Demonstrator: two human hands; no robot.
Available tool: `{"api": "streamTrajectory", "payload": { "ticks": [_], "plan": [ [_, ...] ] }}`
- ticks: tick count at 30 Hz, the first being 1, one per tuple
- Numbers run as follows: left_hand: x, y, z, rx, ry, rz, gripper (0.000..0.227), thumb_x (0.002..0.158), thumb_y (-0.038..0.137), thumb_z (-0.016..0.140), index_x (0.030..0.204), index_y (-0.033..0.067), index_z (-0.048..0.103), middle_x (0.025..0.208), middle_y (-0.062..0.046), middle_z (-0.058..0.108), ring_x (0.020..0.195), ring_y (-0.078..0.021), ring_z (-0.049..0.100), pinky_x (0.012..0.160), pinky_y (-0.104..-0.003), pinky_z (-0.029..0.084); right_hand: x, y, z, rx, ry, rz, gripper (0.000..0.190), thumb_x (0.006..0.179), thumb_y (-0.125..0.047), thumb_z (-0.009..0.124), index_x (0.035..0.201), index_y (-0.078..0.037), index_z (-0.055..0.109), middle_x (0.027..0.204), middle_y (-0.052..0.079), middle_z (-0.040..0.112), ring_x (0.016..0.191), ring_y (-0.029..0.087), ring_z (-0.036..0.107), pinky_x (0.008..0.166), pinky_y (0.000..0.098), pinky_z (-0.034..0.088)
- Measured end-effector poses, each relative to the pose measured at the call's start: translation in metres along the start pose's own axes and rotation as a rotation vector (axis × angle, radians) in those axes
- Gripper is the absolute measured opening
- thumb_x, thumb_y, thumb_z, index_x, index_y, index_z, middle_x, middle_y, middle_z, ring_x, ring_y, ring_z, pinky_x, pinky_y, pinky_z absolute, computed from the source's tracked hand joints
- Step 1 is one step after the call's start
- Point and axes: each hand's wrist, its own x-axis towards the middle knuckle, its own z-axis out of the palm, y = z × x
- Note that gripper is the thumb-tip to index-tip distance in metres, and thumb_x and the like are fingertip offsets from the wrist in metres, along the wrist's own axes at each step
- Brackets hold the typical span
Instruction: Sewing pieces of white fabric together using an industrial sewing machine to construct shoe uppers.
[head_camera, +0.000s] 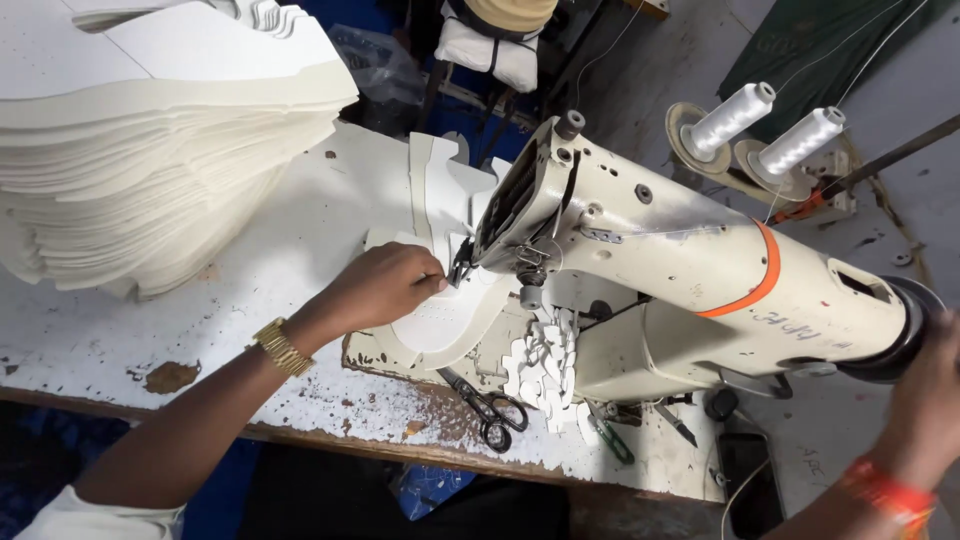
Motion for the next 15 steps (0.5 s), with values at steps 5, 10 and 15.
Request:
{"api": "streamTrajectory", "payload": {
  "ticks": [5,10,15],
  "plan": [
    [0.012,0.015,-0.008,0.054,-0.242,-0.248,0.023,0.094,0.027,0.069,0.098,0.0063,0.079,0.085,-0.009,0.075,0.068,-0.0201,0.068,0.068,-0.039,0.052,0.044,0.023,0.006,0.213,-0.315,0.299,0.031,0.119,-0.026,0.05,0.113,0.0,0.067,0.101,0.008,0.07,0.088,0.014,0.064,0.084,0.0311,0.051],
    [0.011,-0.004,0.004,-0.019,-0.293,-0.252,0.024,0.093,0.029,0.069,0.096,0.0062,0.077,0.086,-0.007,0.075,0.071,-0.0182,0.066,0.067,-0.036,0.052,-0.04,-0.015,0.033,0.568,0.094,0.205,0.031,0.119,-0.027,0.047,0.121,-0.001,0.063,0.117,0.004,0.07,0.104,0.013,0.067,0.096,0.028,0.056],
    [0.003,0.014,0.001,-0.017,-0.284,-0.201,0.024,0.089,0.029,0.071,0.093,0.0065,0.078,0.093,-0.005,0.075,0.079,-0.0135,0.068,0.073,-0.032,0.054,-0.087,0.02,0.052,0.557,0.357,-0.125,0.036,0.125,-0.022,0.046,0.1,0.004,0.046,0.099,0.005,0.054,0.095,0.014,0.053,0.086,0.0306,0.049]
  ]
}}
